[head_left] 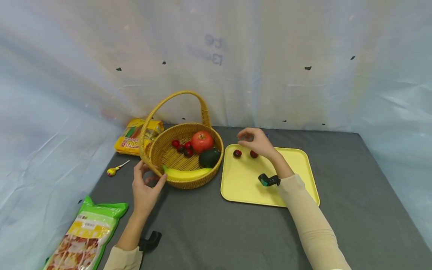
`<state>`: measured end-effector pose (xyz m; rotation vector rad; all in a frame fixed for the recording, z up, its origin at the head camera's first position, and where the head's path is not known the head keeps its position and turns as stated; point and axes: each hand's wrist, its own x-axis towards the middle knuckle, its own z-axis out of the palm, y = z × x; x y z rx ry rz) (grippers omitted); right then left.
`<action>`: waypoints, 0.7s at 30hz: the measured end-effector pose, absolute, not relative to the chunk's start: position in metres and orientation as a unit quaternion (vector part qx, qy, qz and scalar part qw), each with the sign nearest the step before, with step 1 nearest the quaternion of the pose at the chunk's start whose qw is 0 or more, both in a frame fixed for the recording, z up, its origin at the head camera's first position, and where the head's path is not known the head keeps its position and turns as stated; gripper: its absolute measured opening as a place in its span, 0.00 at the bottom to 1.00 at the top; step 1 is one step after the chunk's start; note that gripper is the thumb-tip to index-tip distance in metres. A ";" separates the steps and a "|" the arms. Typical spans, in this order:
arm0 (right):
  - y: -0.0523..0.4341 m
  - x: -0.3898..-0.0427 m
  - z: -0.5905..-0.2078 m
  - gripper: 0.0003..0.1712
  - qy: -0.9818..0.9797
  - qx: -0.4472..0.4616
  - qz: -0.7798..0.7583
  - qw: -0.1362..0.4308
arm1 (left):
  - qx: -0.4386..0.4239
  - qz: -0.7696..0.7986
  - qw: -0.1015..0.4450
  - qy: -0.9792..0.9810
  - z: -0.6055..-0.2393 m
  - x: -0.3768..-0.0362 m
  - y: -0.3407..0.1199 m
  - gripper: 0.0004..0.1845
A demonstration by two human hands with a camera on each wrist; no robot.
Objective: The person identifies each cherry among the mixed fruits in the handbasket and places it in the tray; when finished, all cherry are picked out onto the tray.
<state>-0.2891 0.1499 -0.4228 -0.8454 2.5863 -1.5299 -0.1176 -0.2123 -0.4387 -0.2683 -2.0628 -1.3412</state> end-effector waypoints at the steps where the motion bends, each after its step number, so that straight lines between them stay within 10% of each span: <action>1: 0.139 -0.291 -0.415 0.12 0.821 -0.285 -0.495 0.008 | -0.104 -0.511 0.328 -0.788 -0.439 -0.117 -0.213 0.37; 21: -0.046 -0.304 -0.385 0.34 0.784 -0.402 -0.399 0.255 | -0.115 -0.516 0.323 -0.785 -0.440 -0.116 -0.211 0.37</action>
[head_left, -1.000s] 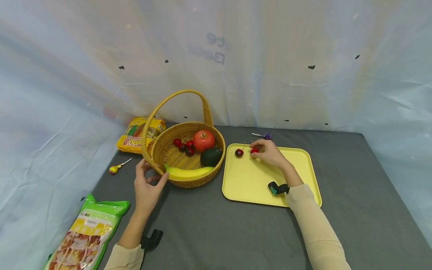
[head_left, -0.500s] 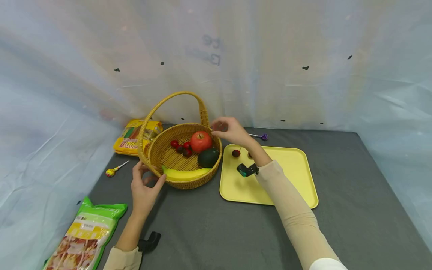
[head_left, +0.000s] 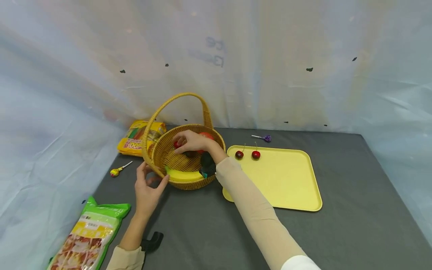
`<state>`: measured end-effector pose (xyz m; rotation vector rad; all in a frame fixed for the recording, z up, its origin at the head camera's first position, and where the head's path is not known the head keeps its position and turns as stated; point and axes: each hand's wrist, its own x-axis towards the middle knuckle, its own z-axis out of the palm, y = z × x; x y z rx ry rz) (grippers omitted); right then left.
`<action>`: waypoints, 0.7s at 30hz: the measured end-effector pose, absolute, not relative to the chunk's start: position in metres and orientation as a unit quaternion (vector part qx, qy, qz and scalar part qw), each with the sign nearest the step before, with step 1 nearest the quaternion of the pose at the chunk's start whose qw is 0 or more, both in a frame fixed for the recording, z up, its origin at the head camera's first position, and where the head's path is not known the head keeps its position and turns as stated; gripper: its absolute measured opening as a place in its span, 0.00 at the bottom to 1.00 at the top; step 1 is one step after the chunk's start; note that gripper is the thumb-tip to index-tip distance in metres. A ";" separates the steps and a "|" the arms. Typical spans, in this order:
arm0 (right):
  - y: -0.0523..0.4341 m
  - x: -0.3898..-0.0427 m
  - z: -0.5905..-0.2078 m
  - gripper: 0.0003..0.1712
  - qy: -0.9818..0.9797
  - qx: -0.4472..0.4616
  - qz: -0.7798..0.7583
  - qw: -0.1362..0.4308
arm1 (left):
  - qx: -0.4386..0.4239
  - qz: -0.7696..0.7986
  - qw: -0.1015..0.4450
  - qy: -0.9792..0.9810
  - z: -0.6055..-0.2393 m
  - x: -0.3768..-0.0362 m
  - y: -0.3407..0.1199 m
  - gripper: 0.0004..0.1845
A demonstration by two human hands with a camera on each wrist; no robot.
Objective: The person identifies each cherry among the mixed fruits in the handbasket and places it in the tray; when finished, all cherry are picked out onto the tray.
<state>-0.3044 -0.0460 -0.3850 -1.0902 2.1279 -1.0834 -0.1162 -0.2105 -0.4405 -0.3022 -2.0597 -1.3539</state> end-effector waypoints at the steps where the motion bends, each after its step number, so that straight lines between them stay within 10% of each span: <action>1: -0.048 -0.304 -0.386 0.35 0.784 -0.403 -0.393 0.262 | -0.115 -0.516 0.323 -0.785 -0.441 -0.116 -0.210 0.37; 21: -0.052 -0.299 -0.398 0.29 0.781 -0.406 -0.337 0.335 | -0.100 -0.516 0.323 -0.787 -0.440 -0.116 -0.209 0.37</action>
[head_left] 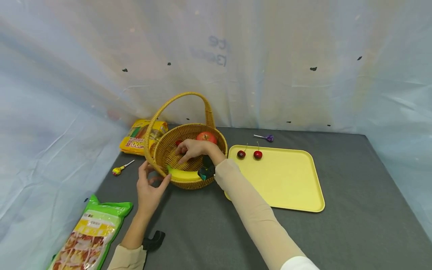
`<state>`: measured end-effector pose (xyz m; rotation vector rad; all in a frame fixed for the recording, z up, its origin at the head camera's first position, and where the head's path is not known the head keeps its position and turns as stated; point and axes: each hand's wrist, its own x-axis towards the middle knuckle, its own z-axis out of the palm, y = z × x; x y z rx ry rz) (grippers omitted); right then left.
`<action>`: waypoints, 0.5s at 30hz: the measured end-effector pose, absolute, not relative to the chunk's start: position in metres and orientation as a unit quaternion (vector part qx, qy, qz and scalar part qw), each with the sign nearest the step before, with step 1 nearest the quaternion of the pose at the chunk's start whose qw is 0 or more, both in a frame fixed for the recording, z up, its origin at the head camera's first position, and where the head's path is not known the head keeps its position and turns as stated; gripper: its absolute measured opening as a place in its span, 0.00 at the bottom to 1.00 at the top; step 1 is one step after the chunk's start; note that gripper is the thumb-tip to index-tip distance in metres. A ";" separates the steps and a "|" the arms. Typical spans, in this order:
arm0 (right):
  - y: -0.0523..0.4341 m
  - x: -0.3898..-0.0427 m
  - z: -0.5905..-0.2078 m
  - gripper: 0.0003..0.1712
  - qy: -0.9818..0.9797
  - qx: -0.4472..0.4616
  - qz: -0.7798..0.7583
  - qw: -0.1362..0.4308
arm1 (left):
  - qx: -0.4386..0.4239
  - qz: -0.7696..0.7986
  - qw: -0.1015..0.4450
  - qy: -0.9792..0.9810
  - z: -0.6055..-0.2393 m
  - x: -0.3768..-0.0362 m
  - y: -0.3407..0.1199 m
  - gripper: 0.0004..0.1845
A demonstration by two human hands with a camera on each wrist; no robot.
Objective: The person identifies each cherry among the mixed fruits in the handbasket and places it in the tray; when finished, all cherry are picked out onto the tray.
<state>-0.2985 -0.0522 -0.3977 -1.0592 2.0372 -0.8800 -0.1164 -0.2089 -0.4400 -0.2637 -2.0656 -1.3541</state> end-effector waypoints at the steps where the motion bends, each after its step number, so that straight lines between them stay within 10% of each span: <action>1: -0.052 -0.299 -0.399 0.28 0.778 -0.404 -0.338 0.343 | -0.102 -0.515 0.324 -0.787 -0.440 -0.116 -0.209 0.37; 15: -0.051 -0.297 -0.402 0.15 0.770 -0.379 -0.267 0.438 | -0.112 -0.513 0.327 -0.786 -0.439 -0.116 -0.209 0.37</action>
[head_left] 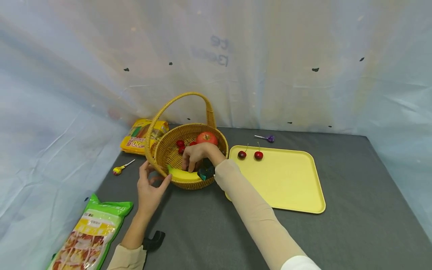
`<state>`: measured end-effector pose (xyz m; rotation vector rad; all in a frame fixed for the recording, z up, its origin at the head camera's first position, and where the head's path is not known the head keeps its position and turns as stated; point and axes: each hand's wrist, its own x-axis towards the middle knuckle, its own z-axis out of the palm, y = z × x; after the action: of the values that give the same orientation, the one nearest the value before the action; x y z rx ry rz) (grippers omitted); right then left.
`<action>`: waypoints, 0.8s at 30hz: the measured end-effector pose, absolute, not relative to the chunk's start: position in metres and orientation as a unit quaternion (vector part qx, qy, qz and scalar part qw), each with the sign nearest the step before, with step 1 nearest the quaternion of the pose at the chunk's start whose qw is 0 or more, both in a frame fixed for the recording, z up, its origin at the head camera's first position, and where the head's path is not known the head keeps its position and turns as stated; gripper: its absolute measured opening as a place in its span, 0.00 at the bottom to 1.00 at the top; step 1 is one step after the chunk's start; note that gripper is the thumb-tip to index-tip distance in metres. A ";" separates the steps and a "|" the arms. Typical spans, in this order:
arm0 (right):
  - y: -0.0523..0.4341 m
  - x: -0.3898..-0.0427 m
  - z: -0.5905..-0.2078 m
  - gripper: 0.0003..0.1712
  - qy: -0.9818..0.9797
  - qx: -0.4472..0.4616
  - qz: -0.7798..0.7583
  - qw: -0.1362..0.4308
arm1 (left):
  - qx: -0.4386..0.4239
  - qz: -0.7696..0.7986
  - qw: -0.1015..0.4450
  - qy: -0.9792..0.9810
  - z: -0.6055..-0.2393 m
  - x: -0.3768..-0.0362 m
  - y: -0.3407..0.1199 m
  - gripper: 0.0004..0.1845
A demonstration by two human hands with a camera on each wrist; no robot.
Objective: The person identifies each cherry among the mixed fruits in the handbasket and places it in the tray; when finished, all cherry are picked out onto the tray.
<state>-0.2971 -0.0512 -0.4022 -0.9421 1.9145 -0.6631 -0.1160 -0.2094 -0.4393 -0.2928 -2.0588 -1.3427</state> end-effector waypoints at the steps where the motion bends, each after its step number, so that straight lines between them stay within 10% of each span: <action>1: -0.051 -0.297 -0.402 0.15 0.771 -0.379 -0.262 0.439 | -0.115 -0.512 0.328 -0.786 -0.439 -0.116 -0.209 0.37; 12: -0.050 -0.297 -0.398 0.11 0.761 -0.417 -0.311 0.388 | -0.111 -0.514 0.324 -0.787 -0.440 -0.116 -0.210 0.37; 24: 0.060 -0.300 -0.366 0.13 0.728 -0.435 -0.501 0.174 | -0.111 -0.524 0.320 -0.782 -0.441 -0.117 -0.210 0.38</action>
<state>-0.2997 0.0604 -0.3664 -1.2333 2.0622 -1.4198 -0.1165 -0.2103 -0.4405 -0.2920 -2.0551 -1.3767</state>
